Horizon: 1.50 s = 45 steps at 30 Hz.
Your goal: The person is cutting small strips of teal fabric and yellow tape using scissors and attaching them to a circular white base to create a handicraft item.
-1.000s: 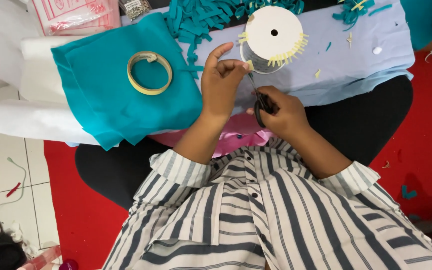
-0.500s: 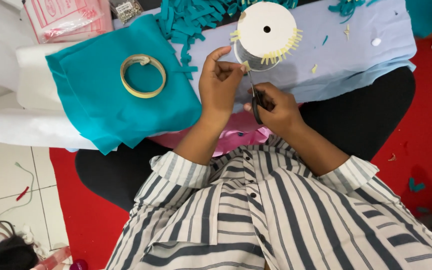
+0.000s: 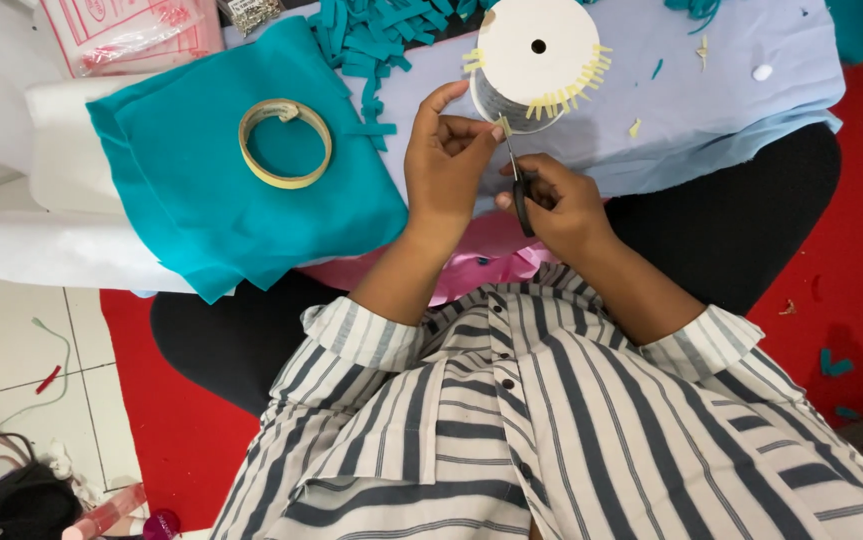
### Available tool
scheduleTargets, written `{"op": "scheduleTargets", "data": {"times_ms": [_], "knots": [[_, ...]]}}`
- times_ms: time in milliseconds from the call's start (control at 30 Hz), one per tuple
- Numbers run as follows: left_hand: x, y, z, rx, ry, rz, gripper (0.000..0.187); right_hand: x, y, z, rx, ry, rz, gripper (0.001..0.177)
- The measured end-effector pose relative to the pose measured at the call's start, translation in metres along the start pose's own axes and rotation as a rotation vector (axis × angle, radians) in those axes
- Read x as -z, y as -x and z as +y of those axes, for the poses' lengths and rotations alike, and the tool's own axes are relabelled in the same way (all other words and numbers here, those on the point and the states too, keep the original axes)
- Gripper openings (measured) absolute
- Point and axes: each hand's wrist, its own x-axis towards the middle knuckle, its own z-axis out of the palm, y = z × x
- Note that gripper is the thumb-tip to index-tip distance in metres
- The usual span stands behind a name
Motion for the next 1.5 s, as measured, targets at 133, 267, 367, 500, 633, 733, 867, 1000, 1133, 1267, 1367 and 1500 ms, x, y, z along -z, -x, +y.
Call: {"op": "scheduleTargets", "data": {"times_ms": [133,267,367,500,633,733,867,1000,1133,1267,1367,1500], "knots": [[0.001,-0.002,-0.005,-0.003,0.002,0.01,0.057,0.0,0.0,0.001,0.015,-0.04,-0.003,0.038],[0.002,-0.003,-0.01,-0.002,0.033,0.0,0.058,0.0,0.001,0.001,-0.009,-0.054,-0.006,0.039],[0.002,-0.002,-0.011,0.011,0.024,0.005,0.058,-0.002,0.002,0.004,0.0,-0.038,0.003,0.039],[0.002,-0.004,-0.002,0.035,0.007,0.02,0.056,-0.001,0.001,-0.003,0.014,-0.02,0.012,0.041],[0.003,-0.009,-0.016,0.011,0.049,0.028,0.059,-0.001,-0.001,0.001,0.03,0.023,0.015,0.043],[0.004,-0.007,-0.019,0.02,0.082,0.013,0.06,-0.002,0.002,0.002,0.007,0.017,0.02,0.042],[0.004,-0.007,-0.016,0.022,0.092,0.011,0.06,-0.002,0.001,0.002,0.039,0.011,0.027,0.041],[0.004,-0.008,-0.018,0.025,0.122,0.008,0.06,-0.001,0.0,0.005,0.034,0.095,0.048,0.046],[0.009,-0.008,-0.013,-0.031,0.063,0.022,0.056,0.003,0.0,0.004,0.055,0.027,0.08,0.045],[0.018,-0.013,-0.009,-0.114,0.002,-0.029,0.056,0.009,0.002,0.002,0.205,0.206,0.091,0.05],[0.025,-0.012,0.0,-0.14,-0.091,-0.088,0.068,0.01,0.002,0.002,0.234,0.292,0.091,0.051],[0.033,-0.011,0.019,-0.166,-0.228,-0.287,0.089,0.011,0.001,0.01,0.131,0.345,-0.005,0.057]]}}
